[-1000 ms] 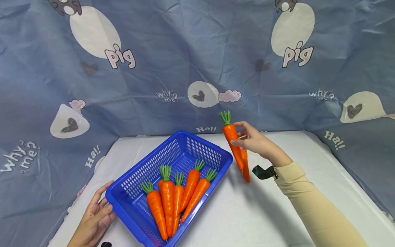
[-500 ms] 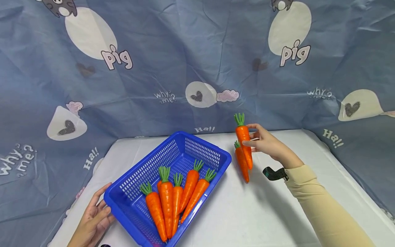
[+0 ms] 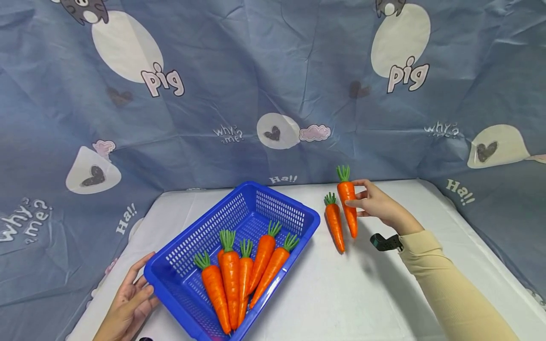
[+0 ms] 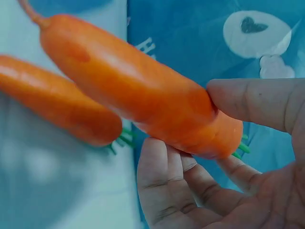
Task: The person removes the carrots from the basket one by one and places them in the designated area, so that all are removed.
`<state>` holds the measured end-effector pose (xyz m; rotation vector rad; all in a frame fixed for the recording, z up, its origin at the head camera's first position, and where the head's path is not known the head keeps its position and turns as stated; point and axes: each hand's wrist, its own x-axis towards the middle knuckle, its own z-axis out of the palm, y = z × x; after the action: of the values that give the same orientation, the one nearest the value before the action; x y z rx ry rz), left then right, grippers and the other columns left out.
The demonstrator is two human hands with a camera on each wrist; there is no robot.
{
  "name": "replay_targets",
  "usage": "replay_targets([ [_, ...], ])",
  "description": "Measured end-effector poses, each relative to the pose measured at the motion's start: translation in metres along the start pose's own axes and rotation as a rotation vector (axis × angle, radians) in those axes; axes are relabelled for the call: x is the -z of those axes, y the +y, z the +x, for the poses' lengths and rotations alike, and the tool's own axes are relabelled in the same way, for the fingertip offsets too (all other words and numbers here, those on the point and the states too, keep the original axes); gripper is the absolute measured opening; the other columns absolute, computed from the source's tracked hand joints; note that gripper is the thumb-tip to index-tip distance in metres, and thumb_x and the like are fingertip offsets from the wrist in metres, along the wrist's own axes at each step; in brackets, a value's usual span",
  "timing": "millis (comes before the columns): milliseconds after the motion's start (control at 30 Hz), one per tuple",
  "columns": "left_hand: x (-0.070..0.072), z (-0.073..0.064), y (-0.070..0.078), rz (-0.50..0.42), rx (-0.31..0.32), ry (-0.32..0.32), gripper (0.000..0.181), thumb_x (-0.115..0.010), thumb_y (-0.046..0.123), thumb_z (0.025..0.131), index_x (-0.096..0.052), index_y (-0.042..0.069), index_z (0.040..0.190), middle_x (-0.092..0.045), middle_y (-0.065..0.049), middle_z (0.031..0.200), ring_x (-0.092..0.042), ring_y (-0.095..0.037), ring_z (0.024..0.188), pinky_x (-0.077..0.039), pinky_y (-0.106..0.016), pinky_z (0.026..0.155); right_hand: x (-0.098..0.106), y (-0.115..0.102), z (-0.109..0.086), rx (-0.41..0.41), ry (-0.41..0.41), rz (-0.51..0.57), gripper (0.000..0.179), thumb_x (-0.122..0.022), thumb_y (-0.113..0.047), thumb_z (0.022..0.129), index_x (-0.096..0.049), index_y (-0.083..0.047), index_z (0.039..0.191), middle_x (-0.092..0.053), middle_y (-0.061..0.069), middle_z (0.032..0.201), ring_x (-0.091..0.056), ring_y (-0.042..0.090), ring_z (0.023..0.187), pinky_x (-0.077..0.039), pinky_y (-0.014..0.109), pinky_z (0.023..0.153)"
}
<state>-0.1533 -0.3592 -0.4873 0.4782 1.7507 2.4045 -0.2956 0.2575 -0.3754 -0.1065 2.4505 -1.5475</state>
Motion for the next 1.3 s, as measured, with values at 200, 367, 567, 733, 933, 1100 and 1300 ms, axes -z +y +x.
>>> replay_targets([
  [200,-0.001,0.0,-0.002,-0.007,-0.007,-0.012,0.067,-0.034,-0.005,0.111,-0.028,0.031,0.168,-0.062,0.008,0.153,-0.066,-0.011,0.134,-0.063,-0.037,0.101,0.006,0.018,0.003,-0.035,-0.012,-0.014,0.079,-0.066,-0.019,0.105,-0.018,0.001,0.164,-0.054,0.022,0.128,-0.065,0.02,0.104,-0.061,0.034,0.09],
  [367,0.002,-0.002,0.0,-0.034,-0.025,-0.046,0.068,-0.032,-0.006,0.111,-0.026,0.03,0.169,-0.061,0.006,0.155,-0.066,-0.012,0.135,-0.063,-0.037,0.102,0.003,0.028,0.006,-0.082,-0.022,0.007,0.082,-0.066,-0.02,0.103,-0.016,0.003,0.164,-0.053,0.023,0.13,-0.063,0.02,0.103,-0.06,0.031,0.087],
  [567,0.006,-0.001,0.003,-0.019,-0.025,-0.042,0.069,-0.032,-0.007,0.111,-0.027,0.03,0.169,-0.061,0.006,0.155,-0.066,-0.012,0.134,-0.063,-0.038,0.101,-0.002,0.037,0.008,-0.123,-0.023,0.003,0.083,-0.066,-0.02,0.102,-0.016,0.004,0.163,-0.053,0.024,0.13,-0.061,0.02,0.094,-0.058,0.031,0.083],
  [733,0.007,0.001,0.005,-0.025,-0.03,-0.059,0.07,-0.032,-0.008,0.11,-0.025,0.029,0.169,-0.061,0.005,0.155,-0.066,-0.013,0.135,-0.063,-0.037,0.102,-0.004,0.045,0.013,-0.147,-0.031,0.008,0.082,-0.066,-0.019,0.102,-0.016,0.004,0.163,-0.053,0.024,0.129,-0.06,0.022,0.091,-0.058,0.033,0.082],
  [933,0.006,0.002,0.003,-0.011,-0.03,-0.054,0.07,-0.032,-0.008,0.11,-0.026,0.029,0.169,-0.061,0.005,0.154,-0.067,-0.012,0.134,-0.063,-0.037,0.101,-0.007,0.053,0.017,-0.176,-0.047,-0.025,0.083,-0.067,-0.02,0.101,-0.017,0.005,0.162,-0.047,0.029,0.138,-0.058,0.025,0.1,-0.057,0.03,0.083],
  [1100,0.004,0.002,0.001,-0.026,-0.031,-0.056,0.07,-0.032,-0.008,0.11,-0.027,0.03,0.169,-0.062,0.005,0.154,-0.067,-0.012,0.134,-0.063,-0.036,0.101,-0.008,0.055,0.019,-0.189,-0.042,-0.059,0.08,-0.068,-0.019,0.101,-0.02,0.007,0.16,-0.047,0.027,0.133,-0.056,0.025,0.101,-0.057,0.03,0.083],
  [1300,0.004,0.002,-0.001,-0.051,-0.033,-0.073,0.07,-0.032,-0.008,0.111,-0.027,0.03,0.169,-0.061,0.004,0.154,-0.067,-0.013,0.133,-0.063,-0.037,0.102,-0.01,0.055,0.018,-0.193,-0.032,-0.097,0.078,-0.069,-0.019,0.1,-0.023,0.008,0.158,-0.052,0.026,0.128,-0.058,0.024,0.096,-0.056,0.031,0.081],
])
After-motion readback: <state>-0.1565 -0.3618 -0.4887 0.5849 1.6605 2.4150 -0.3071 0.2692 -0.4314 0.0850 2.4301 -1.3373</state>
